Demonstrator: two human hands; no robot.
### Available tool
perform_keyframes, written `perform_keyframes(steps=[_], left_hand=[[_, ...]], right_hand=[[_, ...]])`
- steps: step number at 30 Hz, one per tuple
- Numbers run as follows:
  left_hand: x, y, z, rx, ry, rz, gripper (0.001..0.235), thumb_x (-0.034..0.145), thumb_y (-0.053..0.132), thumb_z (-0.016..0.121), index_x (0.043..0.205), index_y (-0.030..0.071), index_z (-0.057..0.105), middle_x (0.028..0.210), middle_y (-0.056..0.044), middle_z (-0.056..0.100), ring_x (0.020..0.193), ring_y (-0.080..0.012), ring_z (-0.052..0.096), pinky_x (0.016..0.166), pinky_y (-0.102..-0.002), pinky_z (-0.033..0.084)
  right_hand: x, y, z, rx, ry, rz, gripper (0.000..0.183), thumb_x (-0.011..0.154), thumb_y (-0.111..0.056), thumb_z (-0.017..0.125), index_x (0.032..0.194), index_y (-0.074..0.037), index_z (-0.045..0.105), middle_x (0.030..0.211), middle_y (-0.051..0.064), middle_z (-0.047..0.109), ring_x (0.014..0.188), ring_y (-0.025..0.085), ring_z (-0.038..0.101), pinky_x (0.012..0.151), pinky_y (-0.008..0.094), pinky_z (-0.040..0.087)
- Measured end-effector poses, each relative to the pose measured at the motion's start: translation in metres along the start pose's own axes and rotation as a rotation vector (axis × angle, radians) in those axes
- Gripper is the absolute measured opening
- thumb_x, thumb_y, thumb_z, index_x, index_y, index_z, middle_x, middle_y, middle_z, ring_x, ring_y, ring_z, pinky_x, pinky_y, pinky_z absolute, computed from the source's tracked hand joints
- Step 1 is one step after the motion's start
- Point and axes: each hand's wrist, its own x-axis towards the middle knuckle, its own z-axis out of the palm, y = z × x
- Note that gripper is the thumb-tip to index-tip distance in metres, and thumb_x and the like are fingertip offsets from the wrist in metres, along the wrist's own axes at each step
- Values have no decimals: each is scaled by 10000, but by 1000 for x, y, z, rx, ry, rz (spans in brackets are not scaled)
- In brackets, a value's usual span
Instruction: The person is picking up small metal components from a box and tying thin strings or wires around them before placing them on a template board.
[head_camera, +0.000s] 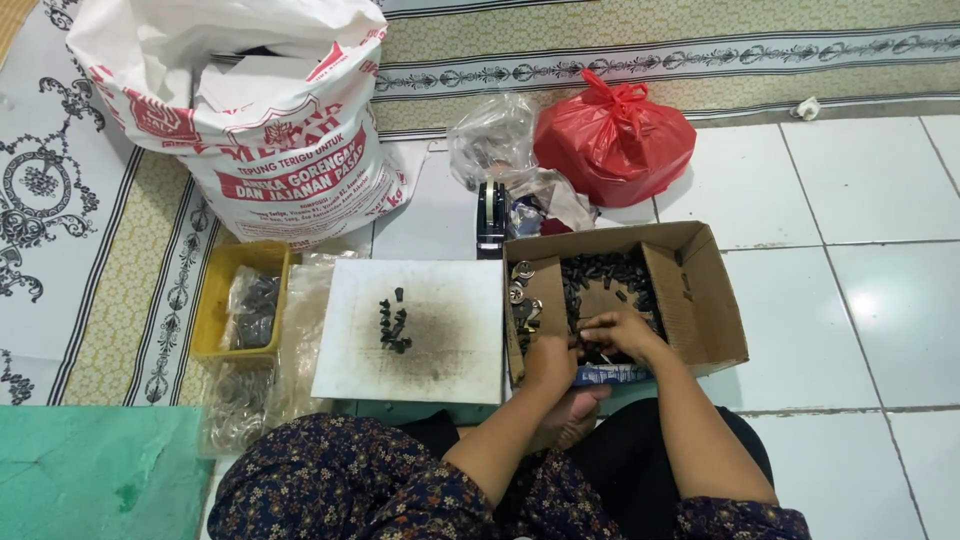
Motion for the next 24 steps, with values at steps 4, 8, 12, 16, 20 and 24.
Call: perform_keyframes(steps=[4, 8, 12, 16, 20, 24], left_hand=[[10, -7, -4, 3, -43, -5, 212, 851, 136, 741, 706, -16, 716, 565, -159, 628, 547, -286, 691, 431, -350, 564], [6, -5, -10, -116, -148, -92, 255, 794, 185, 717, 681, -39, 671, 596, -222, 632, 611, -337, 702, 467, -388, 563], [8, -9, -10, -148, -211, -73, 330, 830, 257, 720, 674, -16, 623, 593, -220, 624, 608, -283, 686, 460, -344, 541], [3, -3, -18, -118, -261, -55, 368, 830, 274, 718, 629, -19, 621, 578, -215, 625, 605, -323, 701, 459, -361, 546], [-17, 14, -38, -146, -212, -67, 280, 826, 194, 674, 817, -85, 683, 659, -228, 641, 666, -354, 714, 491, -372, 567], [-23, 10, -28, -185, -110, -73, 225, 821, 145, 678, 815, -80, 674, 641, -200, 621, 648, -326, 700, 484, -354, 554]], right_hand=[[25, 16, -9, -60, 133, -14, 408, 805, -158, 885, 1155, 16, 770, 1190, 297, 707, 1057, 365, 708, 750, 416, 626], [37, 22, -11, -607, 260, -30, 385, 834, -268, 840, 1168, -84, 787, 1092, 223, 755, 1027, 350, 737, 822, 415, 654], [16, -7, -1, -797, 270, -87, 386, 873, -248, 771, 1215, -71, 751, 1097, 210, 759, 1046, 351, 734, 876, 428, 638], [14, -5, -1, -791, 292, -124, 446, 897, -240, 747, 1339, -211, 699, 1206, 157, 728, 1149, 327, 701, 978, 417, 594], [-19, -48, 13, -740, 293, -168, 393, 964, -122, 633, 1351, -74, 680, 1354, 251, 643, 1268, 396, 615, 1055, 484, 533], [-4, -41, 21, -887, 204, -197, 409, 960, -145, 639, 1364, -101, 681, 1469, 226, 556, 1375, 388, 531, 1128, 493, 487]])
